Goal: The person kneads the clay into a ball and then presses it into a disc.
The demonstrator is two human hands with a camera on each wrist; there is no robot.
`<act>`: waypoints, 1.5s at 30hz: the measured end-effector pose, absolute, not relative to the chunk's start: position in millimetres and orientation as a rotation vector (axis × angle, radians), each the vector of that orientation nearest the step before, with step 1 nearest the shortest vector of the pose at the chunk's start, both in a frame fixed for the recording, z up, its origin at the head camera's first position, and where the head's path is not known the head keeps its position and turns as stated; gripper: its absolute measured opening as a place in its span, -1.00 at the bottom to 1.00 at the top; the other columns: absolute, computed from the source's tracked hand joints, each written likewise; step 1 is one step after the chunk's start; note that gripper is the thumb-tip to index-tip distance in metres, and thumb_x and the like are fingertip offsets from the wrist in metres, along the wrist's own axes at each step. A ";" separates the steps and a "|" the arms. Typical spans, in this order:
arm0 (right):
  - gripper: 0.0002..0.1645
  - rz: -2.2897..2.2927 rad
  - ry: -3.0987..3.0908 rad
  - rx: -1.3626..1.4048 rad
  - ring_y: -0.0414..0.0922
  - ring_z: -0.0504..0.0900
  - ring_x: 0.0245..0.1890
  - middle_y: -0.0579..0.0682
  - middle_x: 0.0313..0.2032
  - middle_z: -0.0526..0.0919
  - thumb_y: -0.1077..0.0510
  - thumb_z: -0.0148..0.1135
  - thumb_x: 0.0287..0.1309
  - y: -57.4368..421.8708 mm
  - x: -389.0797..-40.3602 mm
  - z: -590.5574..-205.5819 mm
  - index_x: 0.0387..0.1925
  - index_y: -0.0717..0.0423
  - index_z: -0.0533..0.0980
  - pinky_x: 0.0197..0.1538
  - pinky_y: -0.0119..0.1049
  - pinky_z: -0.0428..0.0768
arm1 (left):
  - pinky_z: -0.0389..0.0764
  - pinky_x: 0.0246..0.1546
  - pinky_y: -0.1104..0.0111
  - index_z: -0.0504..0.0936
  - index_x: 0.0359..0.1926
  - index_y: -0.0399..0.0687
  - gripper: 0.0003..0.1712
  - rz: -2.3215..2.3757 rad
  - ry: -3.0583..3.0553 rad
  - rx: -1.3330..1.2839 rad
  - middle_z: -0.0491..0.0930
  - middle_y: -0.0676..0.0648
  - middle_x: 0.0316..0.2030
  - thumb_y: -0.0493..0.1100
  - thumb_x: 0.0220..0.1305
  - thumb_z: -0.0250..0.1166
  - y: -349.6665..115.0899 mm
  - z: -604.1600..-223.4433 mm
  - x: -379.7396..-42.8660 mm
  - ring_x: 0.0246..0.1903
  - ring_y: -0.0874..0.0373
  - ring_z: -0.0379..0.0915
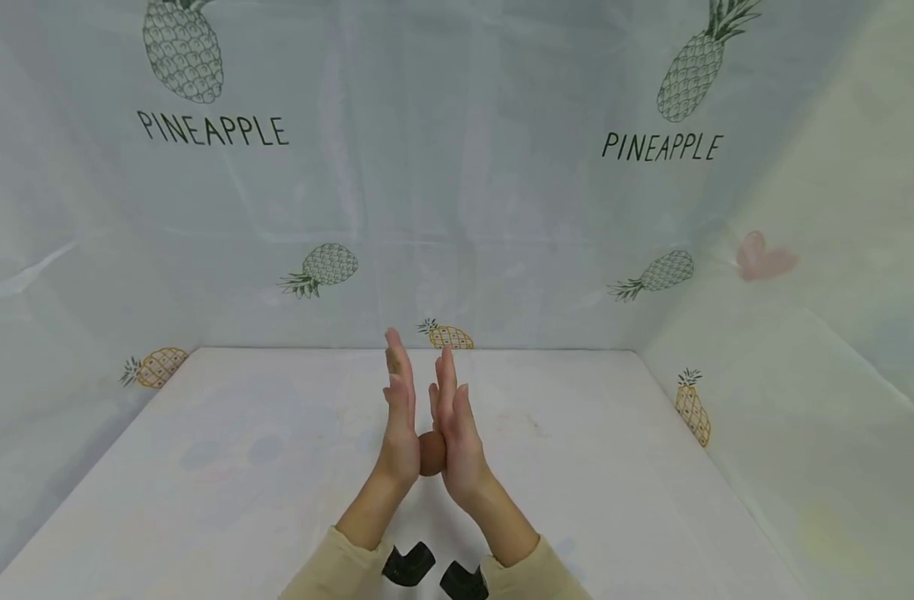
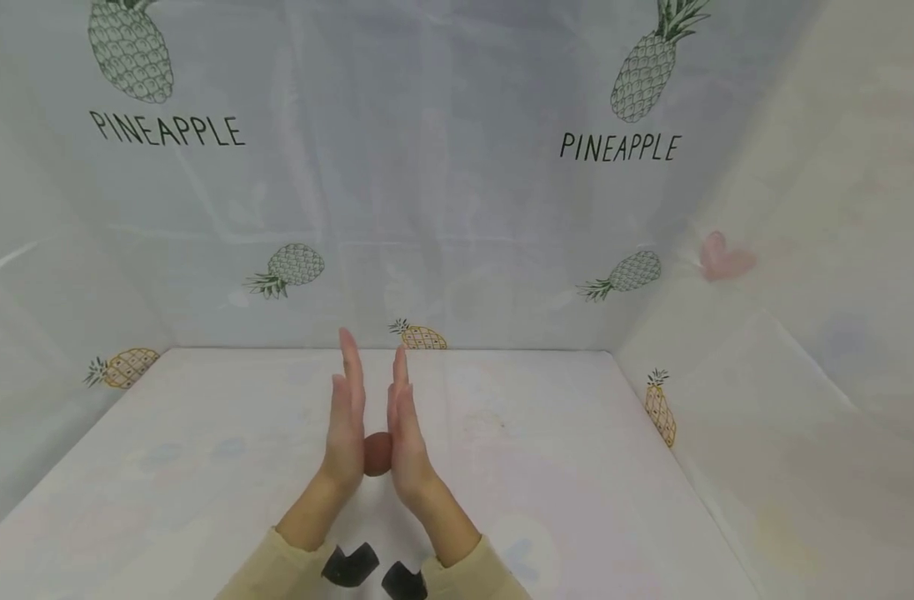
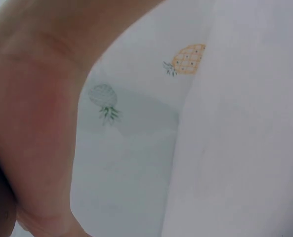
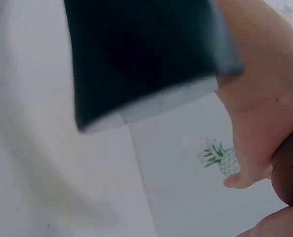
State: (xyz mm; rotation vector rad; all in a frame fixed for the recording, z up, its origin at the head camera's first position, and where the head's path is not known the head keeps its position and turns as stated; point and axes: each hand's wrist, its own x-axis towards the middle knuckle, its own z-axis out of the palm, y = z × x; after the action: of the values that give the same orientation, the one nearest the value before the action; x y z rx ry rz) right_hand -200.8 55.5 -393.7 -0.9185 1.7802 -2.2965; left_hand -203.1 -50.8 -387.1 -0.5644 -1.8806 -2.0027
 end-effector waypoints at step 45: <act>-0.19 -2.372 1.859 -0.834 0.06 -0.41 0.70 -0.24 0.70 -0.45 -0.40 -0.72 0.62 67.9 -214.9 -399.0 0.72 -0.31 -0.41 0.64 0.20 -0.46 | -0.65 0.47 -0.37 -0.48 0.70 0.39 -0.19 -2.089 -1.877 -0.648 -0.58 0.25 0.67 0.40 0.60 -0.55 -33.4 -389.1 -191.6 0.65 0.15 -0.78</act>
State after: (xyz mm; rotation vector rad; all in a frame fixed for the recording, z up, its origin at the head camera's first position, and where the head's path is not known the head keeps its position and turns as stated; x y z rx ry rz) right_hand -214.9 67.9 -399.0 -0.8336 1.8591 -2.3725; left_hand -191.6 -33.4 -389.1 -0.6484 -1.8766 -2.0887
